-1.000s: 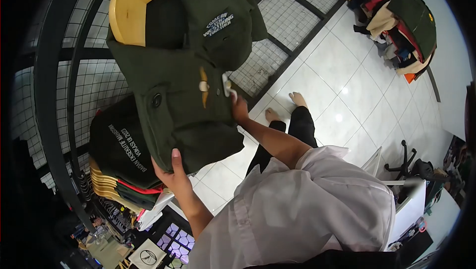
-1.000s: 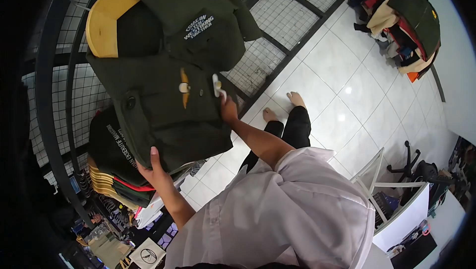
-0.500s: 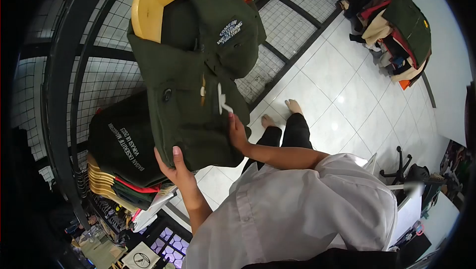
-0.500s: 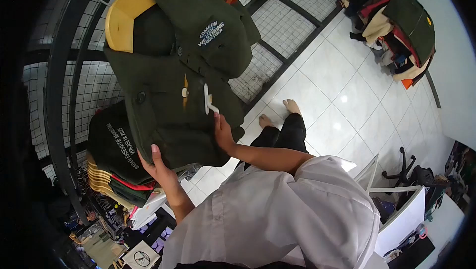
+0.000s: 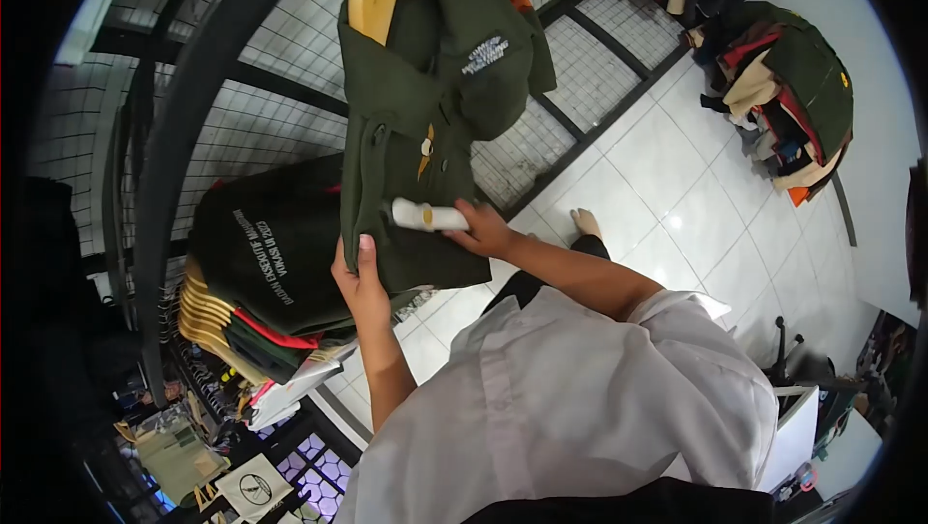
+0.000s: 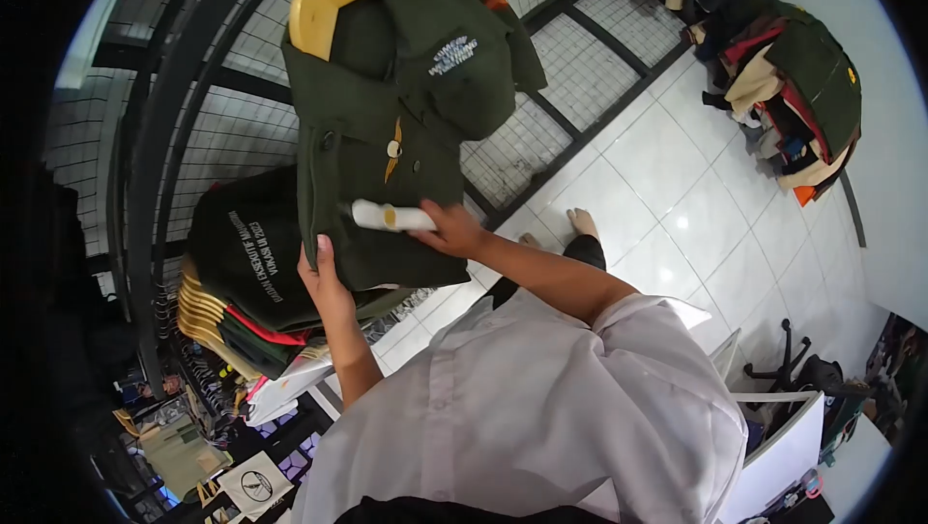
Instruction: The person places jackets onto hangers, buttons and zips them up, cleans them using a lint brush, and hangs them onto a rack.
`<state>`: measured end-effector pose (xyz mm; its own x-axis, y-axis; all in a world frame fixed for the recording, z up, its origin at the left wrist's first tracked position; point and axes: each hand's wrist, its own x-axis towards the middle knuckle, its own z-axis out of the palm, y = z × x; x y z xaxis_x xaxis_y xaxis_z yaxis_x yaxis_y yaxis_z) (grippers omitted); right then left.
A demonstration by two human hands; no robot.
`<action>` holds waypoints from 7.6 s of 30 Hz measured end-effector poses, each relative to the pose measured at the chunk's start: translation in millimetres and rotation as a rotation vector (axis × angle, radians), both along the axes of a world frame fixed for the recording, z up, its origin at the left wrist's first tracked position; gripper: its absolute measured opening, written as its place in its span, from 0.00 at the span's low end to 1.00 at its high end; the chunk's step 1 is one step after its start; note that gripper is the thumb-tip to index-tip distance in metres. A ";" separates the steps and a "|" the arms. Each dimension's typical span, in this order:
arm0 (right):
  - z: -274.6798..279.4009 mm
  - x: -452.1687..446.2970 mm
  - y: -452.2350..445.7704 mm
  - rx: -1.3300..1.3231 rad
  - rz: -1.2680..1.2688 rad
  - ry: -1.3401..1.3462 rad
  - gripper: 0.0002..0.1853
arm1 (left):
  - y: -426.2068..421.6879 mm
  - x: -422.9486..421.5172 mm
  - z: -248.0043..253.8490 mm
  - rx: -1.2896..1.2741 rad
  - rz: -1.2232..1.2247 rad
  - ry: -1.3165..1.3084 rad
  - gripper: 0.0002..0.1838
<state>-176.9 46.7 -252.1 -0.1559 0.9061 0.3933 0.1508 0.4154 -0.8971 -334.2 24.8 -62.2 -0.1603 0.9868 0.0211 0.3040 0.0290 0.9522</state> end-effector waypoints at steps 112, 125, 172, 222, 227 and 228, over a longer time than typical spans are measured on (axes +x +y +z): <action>-90.5 217.5 253.6 0.698 0.638 -1.359 0.10 | 67.2 13.9 17.3 0.146 0.606 0.839 0.17; -129.0 208.6 255.9 0.457 0.535 -1.408 0.12 | 66.0 18.5 6.6 0.155 0.590 0.805 0.16; 18.3 290.9 197.6 0.148 0.191 -1.297 0.26 | 84.6 63.8 7.1 0.744 1.078 0.688 0.18; 148.6 349.8 140.8 -0.224 -0.036 0.207 0.19 | 91.7 176.2 -17.5 0.347 0.392 0.850 0.17; 162.8 295.9 135.7 -0.655 0.212 0.097 0.32 | 81.1 221.3 -10.0 0.465 0.531 0.790 0.29; 150.4 293.6 130.1 -0.661 0.218 0.092 0.32 | 77.2 235.5 -19.6 0.515 0.537 0.635 0.30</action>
<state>116.7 176.8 -101.6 -0.3540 0.9117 -0.2085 0.0371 -0.2091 -0.9772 -98.7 102.0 -81.9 -0.3953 0.6319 0.6667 0.8324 -0.0604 0.5508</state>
